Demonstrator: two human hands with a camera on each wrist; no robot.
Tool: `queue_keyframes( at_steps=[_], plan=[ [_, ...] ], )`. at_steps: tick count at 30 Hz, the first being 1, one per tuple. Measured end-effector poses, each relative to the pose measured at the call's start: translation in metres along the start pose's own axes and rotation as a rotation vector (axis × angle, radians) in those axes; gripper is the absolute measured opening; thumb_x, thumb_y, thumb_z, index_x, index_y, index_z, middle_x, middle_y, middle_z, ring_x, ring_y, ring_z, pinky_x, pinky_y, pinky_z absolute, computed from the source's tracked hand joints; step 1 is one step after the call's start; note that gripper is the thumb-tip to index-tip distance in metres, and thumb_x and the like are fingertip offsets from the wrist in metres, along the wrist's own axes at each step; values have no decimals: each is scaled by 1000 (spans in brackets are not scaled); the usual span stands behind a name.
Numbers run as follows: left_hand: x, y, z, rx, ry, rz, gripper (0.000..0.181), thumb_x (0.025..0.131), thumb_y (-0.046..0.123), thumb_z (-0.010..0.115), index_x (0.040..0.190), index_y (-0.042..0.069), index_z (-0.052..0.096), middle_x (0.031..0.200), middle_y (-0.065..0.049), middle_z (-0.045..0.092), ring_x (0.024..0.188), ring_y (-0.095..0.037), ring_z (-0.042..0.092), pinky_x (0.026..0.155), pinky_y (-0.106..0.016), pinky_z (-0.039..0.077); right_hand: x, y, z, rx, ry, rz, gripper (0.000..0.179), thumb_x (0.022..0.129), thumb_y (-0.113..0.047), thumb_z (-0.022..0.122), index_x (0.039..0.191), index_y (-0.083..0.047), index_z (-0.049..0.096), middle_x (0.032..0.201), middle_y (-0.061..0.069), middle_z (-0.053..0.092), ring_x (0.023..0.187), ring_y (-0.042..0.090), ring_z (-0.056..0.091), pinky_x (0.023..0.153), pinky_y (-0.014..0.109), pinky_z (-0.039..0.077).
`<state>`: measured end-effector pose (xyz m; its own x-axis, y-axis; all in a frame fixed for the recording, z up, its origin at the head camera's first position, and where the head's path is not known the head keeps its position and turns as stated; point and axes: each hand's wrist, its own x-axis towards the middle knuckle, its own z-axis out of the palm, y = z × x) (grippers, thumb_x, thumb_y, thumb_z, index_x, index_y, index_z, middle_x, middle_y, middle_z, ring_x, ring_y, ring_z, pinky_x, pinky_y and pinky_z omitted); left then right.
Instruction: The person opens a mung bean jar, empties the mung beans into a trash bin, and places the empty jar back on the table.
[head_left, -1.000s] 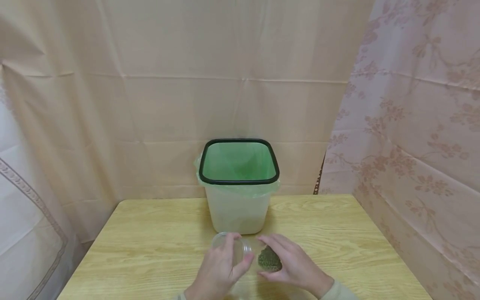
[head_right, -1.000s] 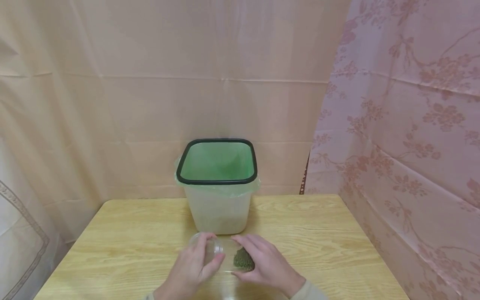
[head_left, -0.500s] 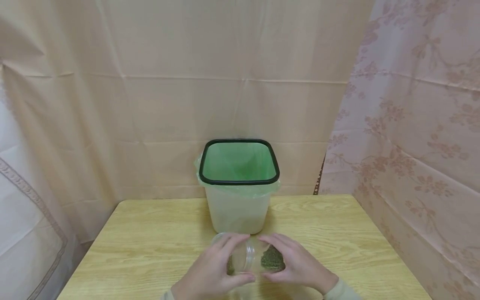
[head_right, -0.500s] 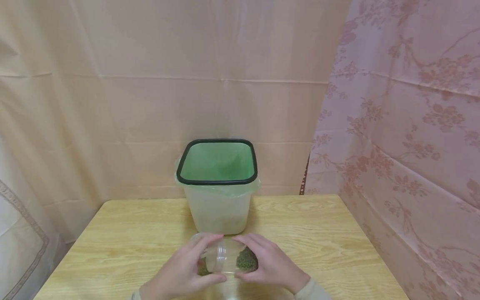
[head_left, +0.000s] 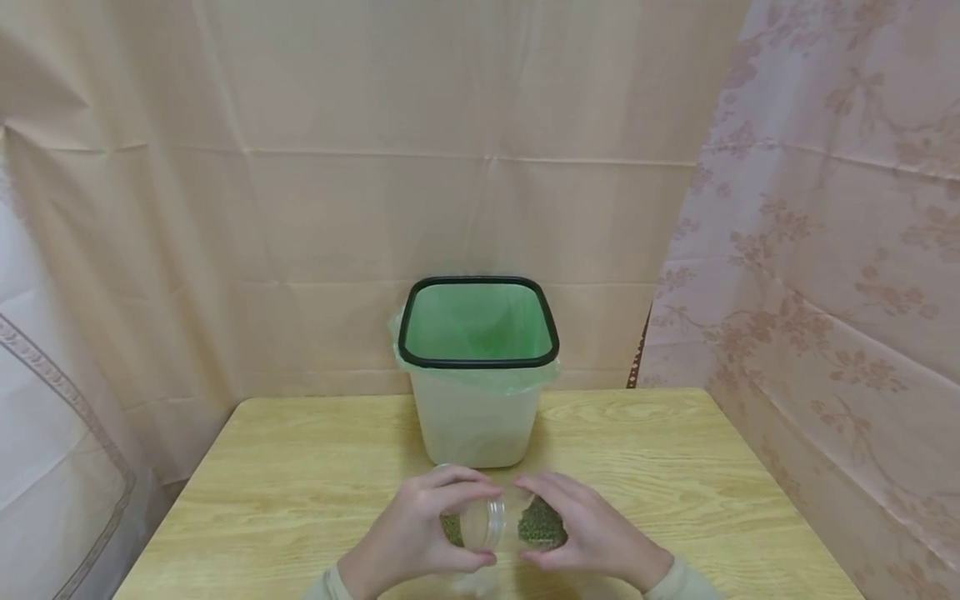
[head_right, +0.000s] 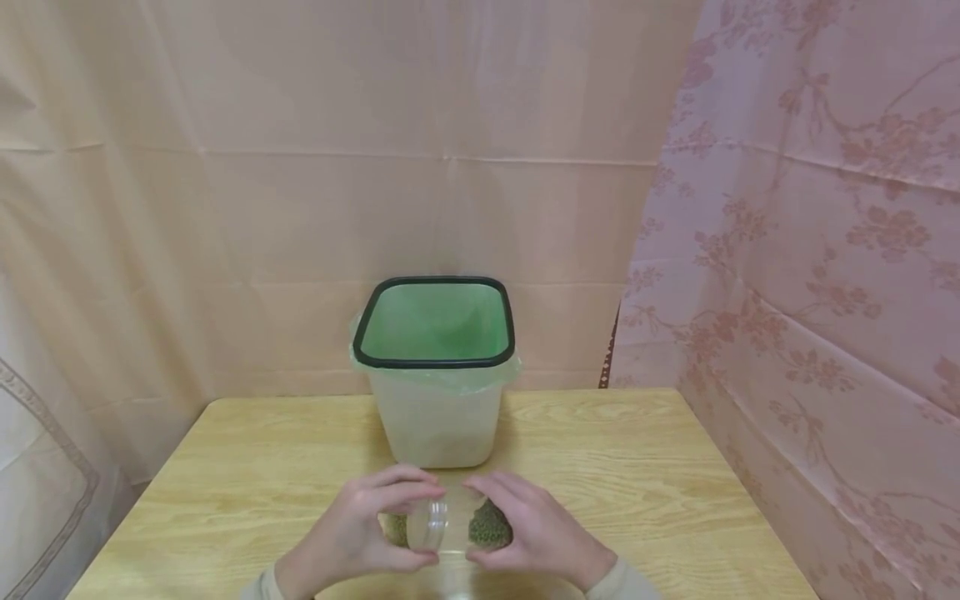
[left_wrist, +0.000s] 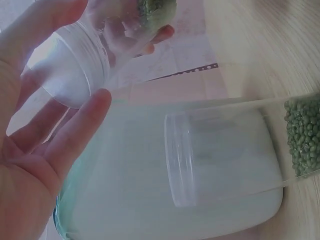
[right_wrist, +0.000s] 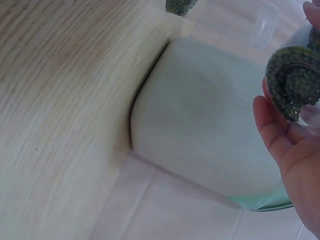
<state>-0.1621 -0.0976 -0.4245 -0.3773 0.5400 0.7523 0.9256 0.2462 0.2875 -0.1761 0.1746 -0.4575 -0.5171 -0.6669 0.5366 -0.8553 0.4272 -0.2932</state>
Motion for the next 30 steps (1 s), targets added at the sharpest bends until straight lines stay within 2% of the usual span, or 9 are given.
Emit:
queue_keyframes(
  at_steps=[5,8,14,20,25,30],
  plan=[
    [-3,2,2,-91,-8,-129,58,70,26,96,119,9,72,118,-5,68,101,-19,69,72,-18,57,-1,1,2,-20,4,-7,85,73,-33,93,144,-14,51,124,0,63,106,16,64,86,35,58],
    [-4,3,3,-112,-5,-179,58,67,25,97,118,11,73,118,-1,67,101,-18,69,71,-19,58,-2,3,2,-23,-1,-1,87,71,-30,94,144,-15,50,124,1,63,108,16,64,87,36,58],
    [-4,3,5,-125,8,-203,61,62,20,99,116,9,73,114,1,68,98,-15,69,68,-17,57,-3,3,3,-35,2,-7,87,72,-32,93,146,-17,49,124,2,63,108,15,63,86,36,59],
    [-4,4,6,-158,17,-222,60,64,20,98,117,10,73,113,1,68,98,-16,69,67,-18,57,-2,4,3,-24,7,-14,84,72,-31,93,143,-13,52,123,0,63,104,18,65,84,34,59],
    [-5,1,9,-179,41,-246,59,64,23,98,115,10,72,109,2,69,94,-14,70,65,-18,57,-1,5,4,-37,22,-11,82,71,-30,93,140,-12,55,121,-4,62,101,14,64,83,30,58],
    [-5,2,11,-164,69,-247,57,66,27,98,114,9,72,106,1,69,90,-12,69,63,-17,57,-1,8,5,-50,34,-39,82,72,-31,92,141,-11,53,119,-3,62,99,13,64,82,28,57]
  ],
)
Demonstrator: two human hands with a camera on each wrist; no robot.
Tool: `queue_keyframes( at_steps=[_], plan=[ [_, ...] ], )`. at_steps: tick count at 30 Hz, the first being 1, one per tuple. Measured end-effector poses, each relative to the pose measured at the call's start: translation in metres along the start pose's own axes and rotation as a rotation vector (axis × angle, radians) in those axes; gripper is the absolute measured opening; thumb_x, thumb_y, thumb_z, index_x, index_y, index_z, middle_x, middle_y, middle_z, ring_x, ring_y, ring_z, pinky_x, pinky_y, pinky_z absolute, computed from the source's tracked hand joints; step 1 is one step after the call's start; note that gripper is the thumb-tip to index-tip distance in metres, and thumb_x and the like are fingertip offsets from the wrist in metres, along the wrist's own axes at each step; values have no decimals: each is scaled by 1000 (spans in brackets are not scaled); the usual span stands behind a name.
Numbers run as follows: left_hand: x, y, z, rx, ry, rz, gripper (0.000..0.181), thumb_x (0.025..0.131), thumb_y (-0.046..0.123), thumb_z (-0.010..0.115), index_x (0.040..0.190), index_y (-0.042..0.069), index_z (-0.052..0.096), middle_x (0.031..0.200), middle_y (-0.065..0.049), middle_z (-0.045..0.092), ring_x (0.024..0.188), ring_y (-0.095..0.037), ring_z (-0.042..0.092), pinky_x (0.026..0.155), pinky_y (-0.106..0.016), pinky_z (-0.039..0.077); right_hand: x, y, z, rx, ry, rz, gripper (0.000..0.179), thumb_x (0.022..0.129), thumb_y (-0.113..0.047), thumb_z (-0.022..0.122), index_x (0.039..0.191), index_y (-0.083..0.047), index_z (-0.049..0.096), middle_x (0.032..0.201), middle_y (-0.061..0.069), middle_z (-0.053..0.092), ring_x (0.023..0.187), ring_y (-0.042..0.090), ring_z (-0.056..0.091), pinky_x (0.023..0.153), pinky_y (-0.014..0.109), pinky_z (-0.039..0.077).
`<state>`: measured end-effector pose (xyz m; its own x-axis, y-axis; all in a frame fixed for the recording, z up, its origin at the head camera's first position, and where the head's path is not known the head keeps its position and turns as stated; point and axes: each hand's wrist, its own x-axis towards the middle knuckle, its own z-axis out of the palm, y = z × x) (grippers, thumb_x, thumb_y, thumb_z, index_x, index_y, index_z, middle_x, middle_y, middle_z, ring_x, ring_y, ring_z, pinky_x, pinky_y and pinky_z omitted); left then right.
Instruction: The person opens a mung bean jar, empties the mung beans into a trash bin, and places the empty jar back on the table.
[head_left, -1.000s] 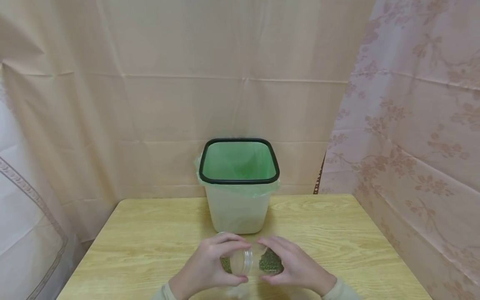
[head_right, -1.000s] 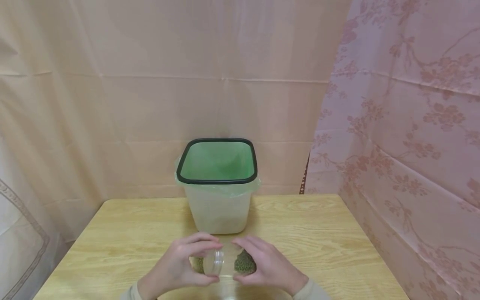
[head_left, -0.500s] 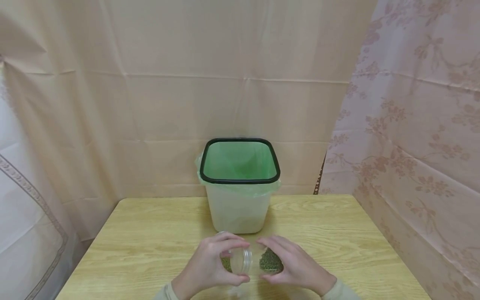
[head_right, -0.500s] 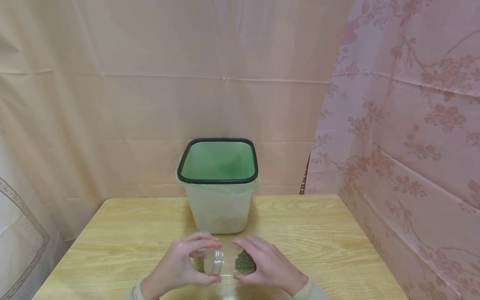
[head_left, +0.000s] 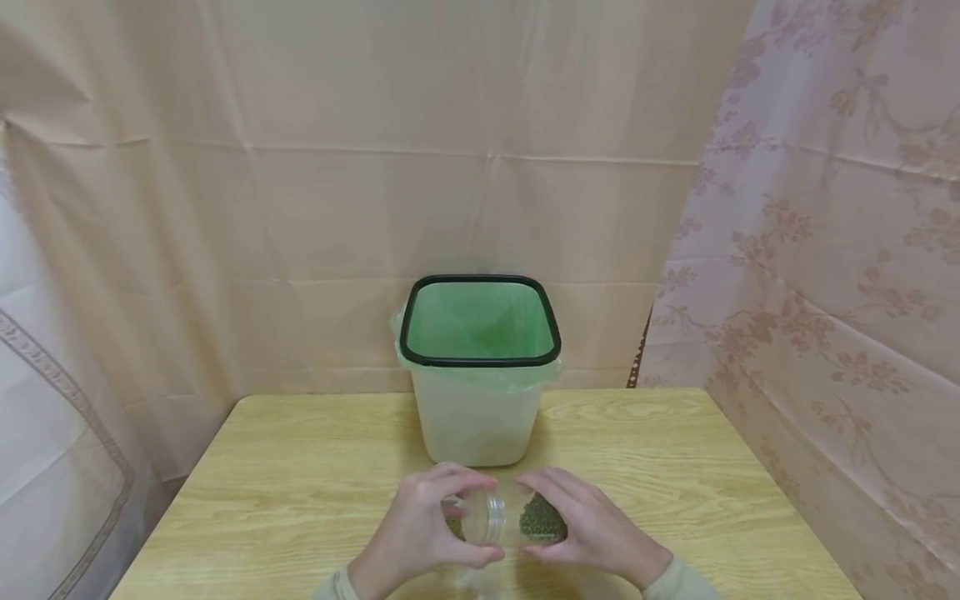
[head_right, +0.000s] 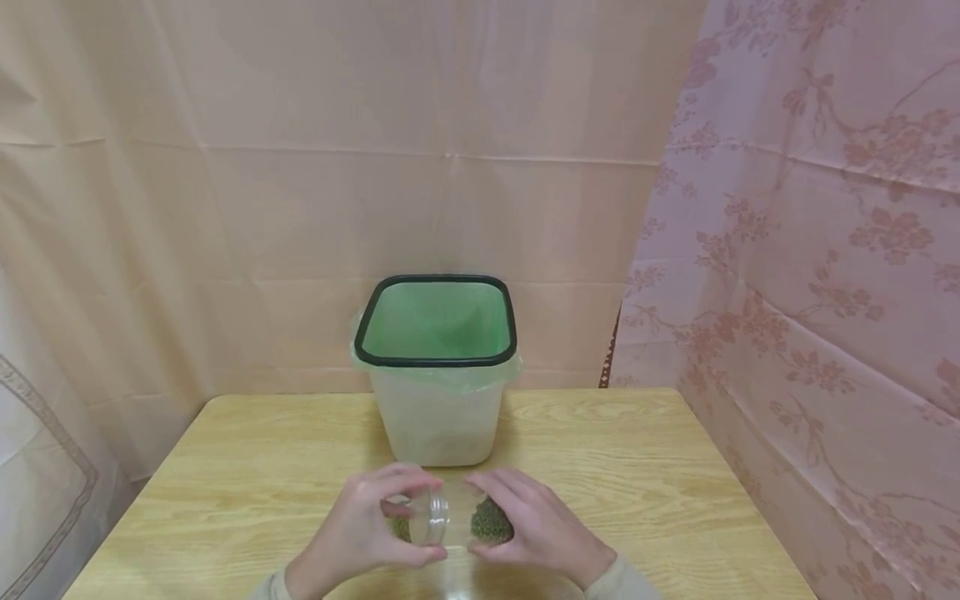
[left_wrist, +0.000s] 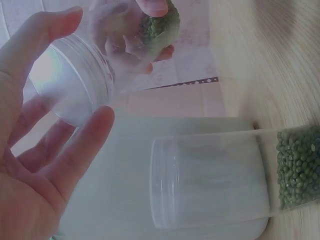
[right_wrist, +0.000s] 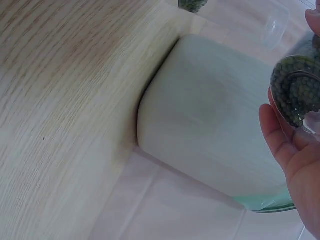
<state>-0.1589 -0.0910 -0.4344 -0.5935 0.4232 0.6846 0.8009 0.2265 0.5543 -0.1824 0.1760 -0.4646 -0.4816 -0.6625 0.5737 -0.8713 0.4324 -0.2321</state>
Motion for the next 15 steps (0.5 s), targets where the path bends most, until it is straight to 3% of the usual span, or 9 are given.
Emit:
queue_keyframes(
  at_steps=[4,7,9,12,15],
  plan=[
    [0,1,1,23,-6,-14,56,68,29,97,114,10,72,107,0,69,91,-12,68,64,-16,57,0,1,-1,-16,7,-14,82,72,-30,92,141,-10,54,119,-2,62,99,13,63,82,28,57],
    [-2,1,-1,103,-53,34,63,69,30,96,121,9,68,116,-1,65,99,-15,66,72,-17,57,1,0,-5,2,-18,-10,82,73,-31,92,143,-12,53,120,-1,62,101,14,63,83,29,57],
    [-2,1,-4,200,-100,128,69,70,32,95,127,9,64,123,-3,62,107,-18,63,83,-21,57,2,-1,-9,59,-53,16,82,75,-31,92,145,-16,51,122,-3,61,103,16,64,85,31,57],
    [1,-1,-8,316,-125,318,72,70,29,95,132,11,62,132,-7,60,114,-22,60,93,-28,54,4,-2,-15,149,-103,55,82,78,-33,90,147,-21,47,127,-6,60,106,17,64,87,32,57],
    [4,-2,-12,346,-117,455,67,71,22,94,131,12,65,133,-9,61,113,-22,61,95,-28,53,7,-3,-17,206,-128,57,80,80,-31,89,147,-20,47,128,-5,61,108,16,64,89,33,56]
  ],
)
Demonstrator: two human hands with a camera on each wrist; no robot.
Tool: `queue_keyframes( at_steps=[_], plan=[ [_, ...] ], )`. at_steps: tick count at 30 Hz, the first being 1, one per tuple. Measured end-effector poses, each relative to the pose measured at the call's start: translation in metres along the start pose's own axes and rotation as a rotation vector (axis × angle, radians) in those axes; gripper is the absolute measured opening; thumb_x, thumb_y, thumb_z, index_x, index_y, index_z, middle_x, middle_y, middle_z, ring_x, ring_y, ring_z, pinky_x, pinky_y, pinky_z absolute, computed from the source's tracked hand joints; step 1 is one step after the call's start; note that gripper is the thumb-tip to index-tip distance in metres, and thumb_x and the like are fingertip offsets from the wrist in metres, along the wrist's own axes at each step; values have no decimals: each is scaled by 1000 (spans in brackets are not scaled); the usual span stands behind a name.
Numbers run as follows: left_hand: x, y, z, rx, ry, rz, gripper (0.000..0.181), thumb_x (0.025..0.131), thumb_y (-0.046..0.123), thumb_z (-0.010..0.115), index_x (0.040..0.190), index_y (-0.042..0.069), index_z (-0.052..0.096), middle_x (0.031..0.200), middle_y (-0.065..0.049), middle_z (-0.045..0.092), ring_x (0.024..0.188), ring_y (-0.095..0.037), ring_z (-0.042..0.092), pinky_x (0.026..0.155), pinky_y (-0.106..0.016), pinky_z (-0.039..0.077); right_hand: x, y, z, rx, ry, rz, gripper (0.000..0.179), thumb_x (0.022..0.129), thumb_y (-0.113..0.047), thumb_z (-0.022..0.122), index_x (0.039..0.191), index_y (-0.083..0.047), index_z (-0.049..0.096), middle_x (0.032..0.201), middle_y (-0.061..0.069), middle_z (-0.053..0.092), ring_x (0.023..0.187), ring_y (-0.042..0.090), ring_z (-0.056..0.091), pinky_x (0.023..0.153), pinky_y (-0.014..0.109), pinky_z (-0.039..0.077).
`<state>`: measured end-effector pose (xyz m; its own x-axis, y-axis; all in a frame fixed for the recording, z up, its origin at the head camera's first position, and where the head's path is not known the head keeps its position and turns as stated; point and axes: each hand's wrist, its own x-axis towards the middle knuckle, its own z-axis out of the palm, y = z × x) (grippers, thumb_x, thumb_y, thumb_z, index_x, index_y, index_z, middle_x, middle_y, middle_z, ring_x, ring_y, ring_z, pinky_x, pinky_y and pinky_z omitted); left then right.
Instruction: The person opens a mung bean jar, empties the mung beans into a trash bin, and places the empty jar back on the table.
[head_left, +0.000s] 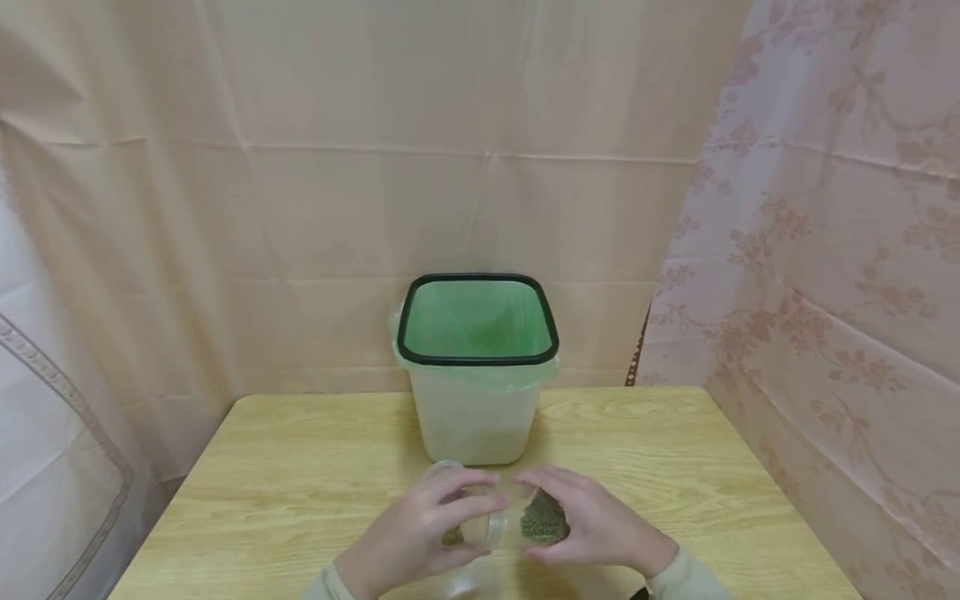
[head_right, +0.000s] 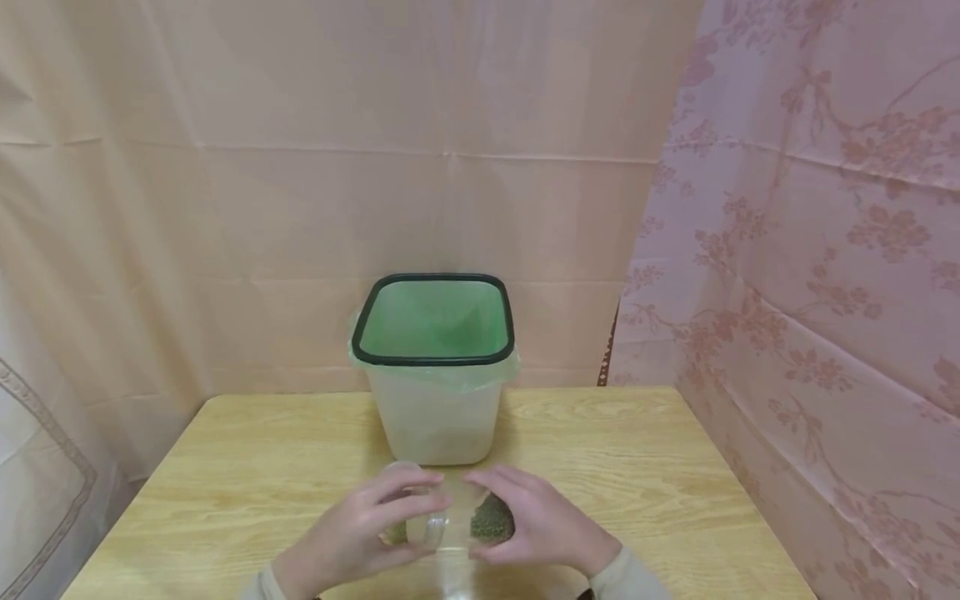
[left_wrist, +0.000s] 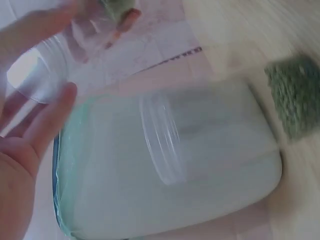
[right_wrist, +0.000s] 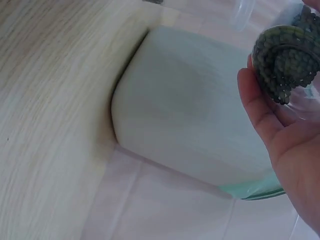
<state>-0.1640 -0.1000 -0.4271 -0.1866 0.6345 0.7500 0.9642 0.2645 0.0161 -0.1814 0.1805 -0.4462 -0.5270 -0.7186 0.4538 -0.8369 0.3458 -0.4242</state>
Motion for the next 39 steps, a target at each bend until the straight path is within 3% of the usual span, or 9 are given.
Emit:
queue_keyframes(
  at_steps=[4,12,22,25,30,35,37,39],
  plan=[
    [1,-3,-3,-34,21,22,65,68,21,95,126,10,68,126,-9,64,109,-19,64,93,-22,53,3,-2,1,36,-23,-20,79,78,-28,90,145,-17,49,122,-6,62,104,10,62,87,27,55],
    [0,-4,-2,-86,24,-78,63,63,27,97,117,10,71,115,-1,67,100,-11,66,86,-16,53,0,-3,9,3,-11,-39,76,81,-29,88,144,-16,49,121,-5,62,104,11,62,86,28,55],
    [-3,-2,7,-166,85,-193,65,59,25,100,115,9,70,108,-2,69,75,-6,66,61,-5,49,-1,0,11,-98,41,-19,79,76,-34,91,142,-14,52,125,-5,62,107,15,64,87,31,57],
    [-4,-1,8,-188,95,-219,67,59,24,100,117,8,70,105,-2,68,78,-7,67,60,-7,50,-2,1,11,-129,60,-29,80,74,-34,92,141,-12,54,124,-4,63,105,14,65,85,30,58],
    [-4,2,9,-248,119,-313,64,63,26,99,117,7,70,100,-1,68,80,-6,67,58,-9,51,0,1,12,-201,106,-83,80,74,-34,91,141,-11,54,119,-3,63,99,12,64,81,27,57],
    [-3,8,11,-283,154,-460,59,66,33,97,113,11,71,96,3,70,67,0,66,53,-12,52,2,2,11,-256,143,-118,80,73,-34,91,140,-11,54,116,-3,62,97,8,61,80,23,55],
    [-2,10,11,-303,142,-521,58,66,35,97,112,13,70,96,5,69,65,0,66,52,-13,53,1,3,12,-252,143,-112,79,74,-34,91,140,-11,54,117,-3,62,96,8,61,80,22,55],
    [-2,12,10,-293,111,-542,58,68,39,95,113,14,69,97,7,67,67,0,65,54,-13,53,0,3,12,-246,136,-106,80,74,-34,91,141,-12,54,118,-2,62,97,8,61,81,22,55]
  ],
)
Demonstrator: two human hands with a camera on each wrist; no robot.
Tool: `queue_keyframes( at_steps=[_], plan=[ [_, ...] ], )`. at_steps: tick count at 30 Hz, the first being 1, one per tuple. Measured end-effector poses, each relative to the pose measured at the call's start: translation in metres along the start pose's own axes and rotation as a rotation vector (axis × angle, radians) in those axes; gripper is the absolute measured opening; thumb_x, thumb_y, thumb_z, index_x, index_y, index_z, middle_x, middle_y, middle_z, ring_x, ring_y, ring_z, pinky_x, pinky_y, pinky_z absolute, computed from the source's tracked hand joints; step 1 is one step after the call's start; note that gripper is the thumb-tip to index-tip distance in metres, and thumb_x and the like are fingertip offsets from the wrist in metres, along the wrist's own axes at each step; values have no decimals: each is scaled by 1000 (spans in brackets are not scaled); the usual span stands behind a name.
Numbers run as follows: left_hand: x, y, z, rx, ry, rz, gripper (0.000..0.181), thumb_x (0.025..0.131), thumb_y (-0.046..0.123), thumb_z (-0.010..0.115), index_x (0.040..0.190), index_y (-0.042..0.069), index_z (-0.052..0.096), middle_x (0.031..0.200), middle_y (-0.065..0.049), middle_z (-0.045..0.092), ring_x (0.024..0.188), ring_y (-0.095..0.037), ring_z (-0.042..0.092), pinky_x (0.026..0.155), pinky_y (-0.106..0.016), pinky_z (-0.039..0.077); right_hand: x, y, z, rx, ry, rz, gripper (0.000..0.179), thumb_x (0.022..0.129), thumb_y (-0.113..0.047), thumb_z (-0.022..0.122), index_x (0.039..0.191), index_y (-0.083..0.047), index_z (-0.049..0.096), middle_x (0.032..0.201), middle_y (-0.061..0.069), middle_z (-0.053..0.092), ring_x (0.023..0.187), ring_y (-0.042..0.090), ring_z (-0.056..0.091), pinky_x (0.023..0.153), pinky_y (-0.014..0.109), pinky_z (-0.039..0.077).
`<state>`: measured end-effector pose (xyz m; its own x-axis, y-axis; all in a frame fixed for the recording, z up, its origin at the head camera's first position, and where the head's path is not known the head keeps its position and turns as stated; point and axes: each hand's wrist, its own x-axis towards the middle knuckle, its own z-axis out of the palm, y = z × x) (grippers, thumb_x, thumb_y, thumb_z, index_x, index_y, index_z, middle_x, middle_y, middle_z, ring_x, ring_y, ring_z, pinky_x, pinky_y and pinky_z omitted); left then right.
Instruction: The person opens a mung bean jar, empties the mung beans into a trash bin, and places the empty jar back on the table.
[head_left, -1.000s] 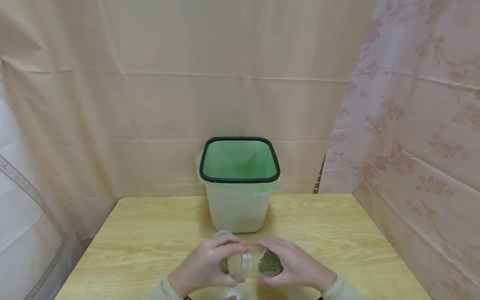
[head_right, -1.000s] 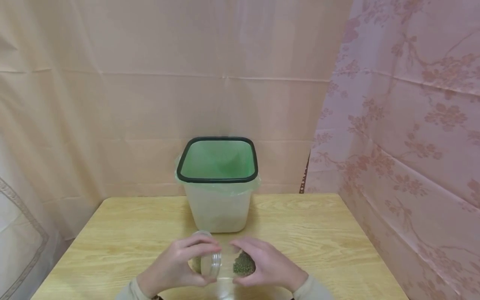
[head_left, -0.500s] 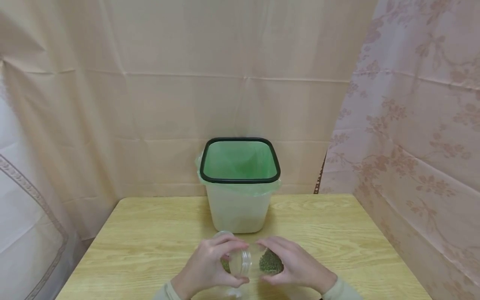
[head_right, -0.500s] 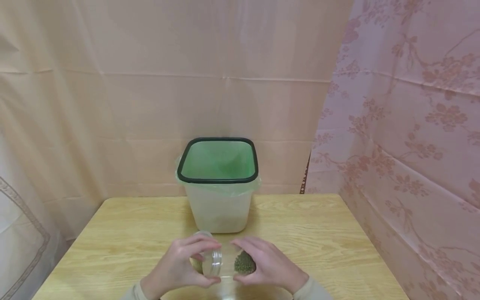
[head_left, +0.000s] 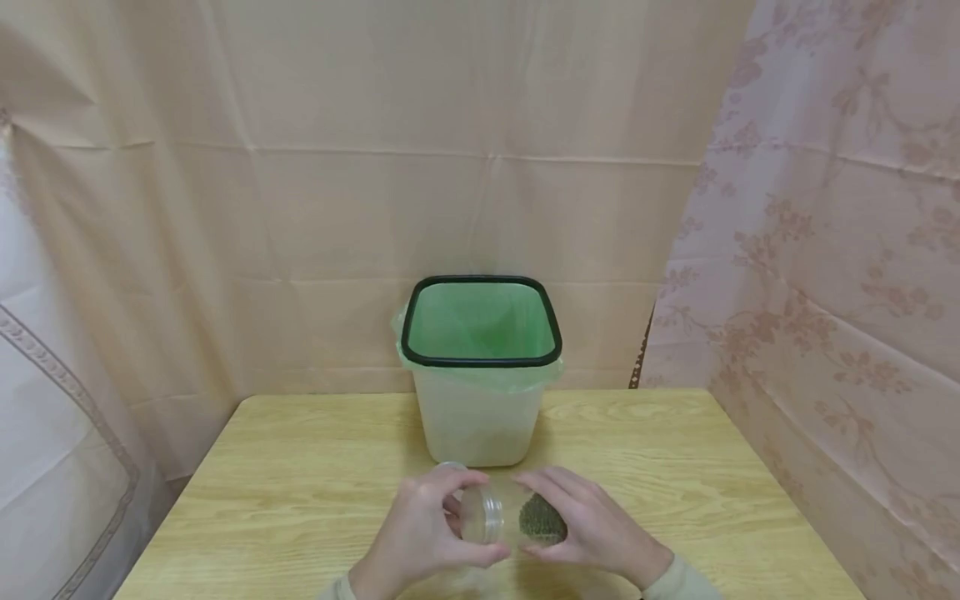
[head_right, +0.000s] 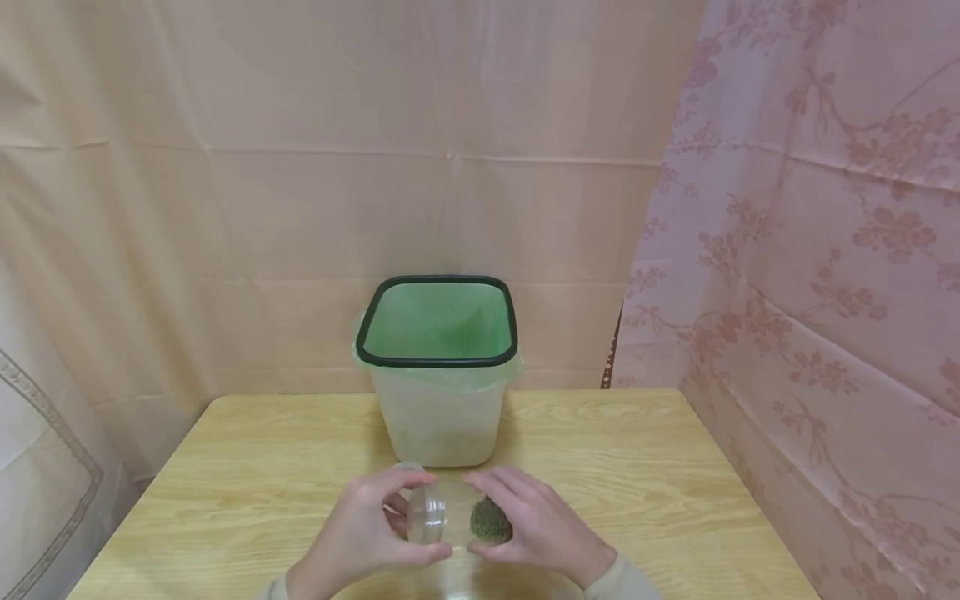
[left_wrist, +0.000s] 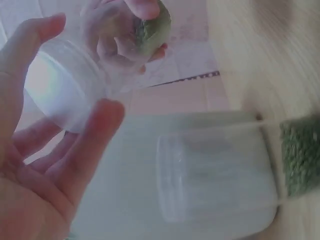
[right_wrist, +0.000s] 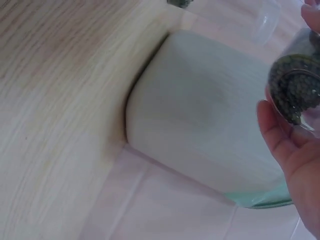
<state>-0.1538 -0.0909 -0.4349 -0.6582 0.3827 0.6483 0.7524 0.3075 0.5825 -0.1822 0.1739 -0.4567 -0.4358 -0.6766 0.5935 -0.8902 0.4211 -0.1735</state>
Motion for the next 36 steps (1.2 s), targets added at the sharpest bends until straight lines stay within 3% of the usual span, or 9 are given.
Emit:
queue_keyframes(
  at_steps=[2,4,9,12,16,21,27,32,36],
  plan=[
    [0,2,-2,47,-36,22,62,70,41,94,118,14,67,102,7,66,76,-2,65,60,-14,55,0,0,-1,13,-6,2,81,73,-34,91,141,-11,54,118,-2,62,97,10,62,81,23,55],
    [0,2,-6,123,-74,84,69,72,43,93,127,13,64,113,5,64,90,-7,65,73,-18,57,2,1,-5,21,-20,7,81,73,-34,92,141,-10,54,119,-3,61,98,10,62,82,23,55],
    [3,3,-15,247,-133,348,75,74,30,93,138,12,58,141,-8,52,121,-24,57,97,-30,53,7,2,-11,57,-45,31,80,75,-36,91,141,-11,54,123,-3,61,101,13,63,84,27,56],
    [7,3,-17,254,-146,449,70,71,15,93,133,13,62,143,-11,51,123,-26,56,96,-29,52,7,2,-12,73,-47,30,81,74,-34,91,142,-11,53,123,-3,61,102,15,64,84,29,57],
    [10,2,-19,228,-142,493,63,68,9,92,126,14,67,136,-9,58,117,-23,60,93,-22,52,6,1,-11,101,-55,14,82,73,-31,92,142,-13,52,123,-4,61,103,15,64,85,29,57],
    [12,0,-19,166,-105,474,59,66,13,94,120,12,71,125,-8,65,106,-18,67,86,-18,54,5,0,-10,86,-50,1,80,75,-31,91,143,-13,51,123,-3,60,101,14,64,84,24,55],
    [12,1,-15,26,-68,286,57,67,17,94,119,10,70,113,-5,69,94,-13,70,65,-12,55,6,-1,-9,23,-17,-5,78,77,-35,89,141,-11,54,123,-3,60,101,13,63,84,23,55],
    [10,2,-10,-36,-63,155,52,73,22,92,119,12,69,110,-2,70,90,-10,69,62,-14,55,5,0,-9,14,-15,2,77,79,-38,88,142,-12,53,123,-4,60,102,11,62,84,24,55],
    [8,4,-8,-27,-69,86,51,79,29,89,121,12,67,110,-1,70,83,-7,68,61,-15,56,4,1,-10,29,-22,18,78,77,-36,89,142,-12,53,124,-4,59,104,10,61,84,26,56]
  ],
)
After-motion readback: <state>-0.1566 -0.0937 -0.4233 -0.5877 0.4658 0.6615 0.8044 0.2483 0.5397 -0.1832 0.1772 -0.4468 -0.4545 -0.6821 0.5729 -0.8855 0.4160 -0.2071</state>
